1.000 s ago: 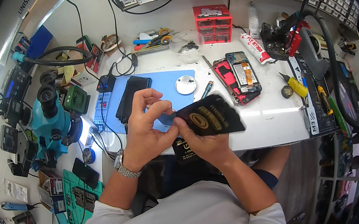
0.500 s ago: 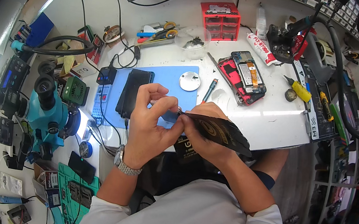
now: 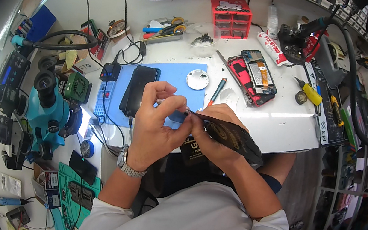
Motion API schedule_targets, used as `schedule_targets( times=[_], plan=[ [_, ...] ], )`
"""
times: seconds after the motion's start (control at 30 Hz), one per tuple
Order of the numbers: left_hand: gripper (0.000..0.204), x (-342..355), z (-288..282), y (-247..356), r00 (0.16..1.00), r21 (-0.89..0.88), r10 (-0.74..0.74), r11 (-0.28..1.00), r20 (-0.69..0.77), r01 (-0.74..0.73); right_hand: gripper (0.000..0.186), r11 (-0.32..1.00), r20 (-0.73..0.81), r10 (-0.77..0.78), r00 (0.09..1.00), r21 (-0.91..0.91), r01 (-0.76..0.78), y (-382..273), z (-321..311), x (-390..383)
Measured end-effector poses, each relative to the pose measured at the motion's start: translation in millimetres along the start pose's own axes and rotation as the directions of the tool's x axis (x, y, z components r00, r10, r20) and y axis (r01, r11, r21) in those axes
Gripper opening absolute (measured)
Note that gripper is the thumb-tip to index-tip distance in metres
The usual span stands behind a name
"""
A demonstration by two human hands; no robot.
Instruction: The person disassembles a white smartphone using a screwdriver and a prying tool, then uses a heat gun on the device. They wipe the phone with a cloth and continue to remove internal components, including the battery, while working at a cluttered electronics repair bench.
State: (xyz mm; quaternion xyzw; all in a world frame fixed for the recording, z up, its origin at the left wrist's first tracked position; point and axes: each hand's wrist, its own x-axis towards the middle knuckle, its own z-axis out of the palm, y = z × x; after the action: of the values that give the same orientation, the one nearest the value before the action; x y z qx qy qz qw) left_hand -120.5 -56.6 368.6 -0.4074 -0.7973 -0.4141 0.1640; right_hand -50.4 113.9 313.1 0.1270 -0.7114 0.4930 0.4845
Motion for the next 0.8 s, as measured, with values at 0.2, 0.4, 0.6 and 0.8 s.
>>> schedule_targets(
  times=[0.2, 0.4, 0.6, 0.8],
  plan=[
    [0.038, 0.0, 1.2, -1.8, 1.000, -0.012, 0.003, 1.000, -0.005, -0.003, 0.026, 0.998, 0.019, 0.052, 0.998, 0.028, -0.053, -4.6, -0.6, 0.3],
    [0.040, 1.7, 1.8, -2.0, 1.000, -0.010, -0.002, 1.000, 0.004, 0.002, 0.036, 0.999, 0.019, 0.050, 0.999, -0.013, -0.050, -0.6, 1.3, -2.3],
    [0.043, -0.5, 2.7, -3.9, 1.000, -0.017, -0.008, 1.000, 0.009, 0.008, 0.031, 0.995, 0.042, 0.094, 0.995, 0.026, -0.096, -7.9, 1.3, 4.3],
    [0.050, 3.7, -1.1, -6.0, 0.996, 0.002, 0.069, 0.998, 0.056, -0.069, 0.033, 0.976, 0.078, 0.216, 0.973, -0.002, -0.216, -7.2, -1.1, -3.3]
  ],
)
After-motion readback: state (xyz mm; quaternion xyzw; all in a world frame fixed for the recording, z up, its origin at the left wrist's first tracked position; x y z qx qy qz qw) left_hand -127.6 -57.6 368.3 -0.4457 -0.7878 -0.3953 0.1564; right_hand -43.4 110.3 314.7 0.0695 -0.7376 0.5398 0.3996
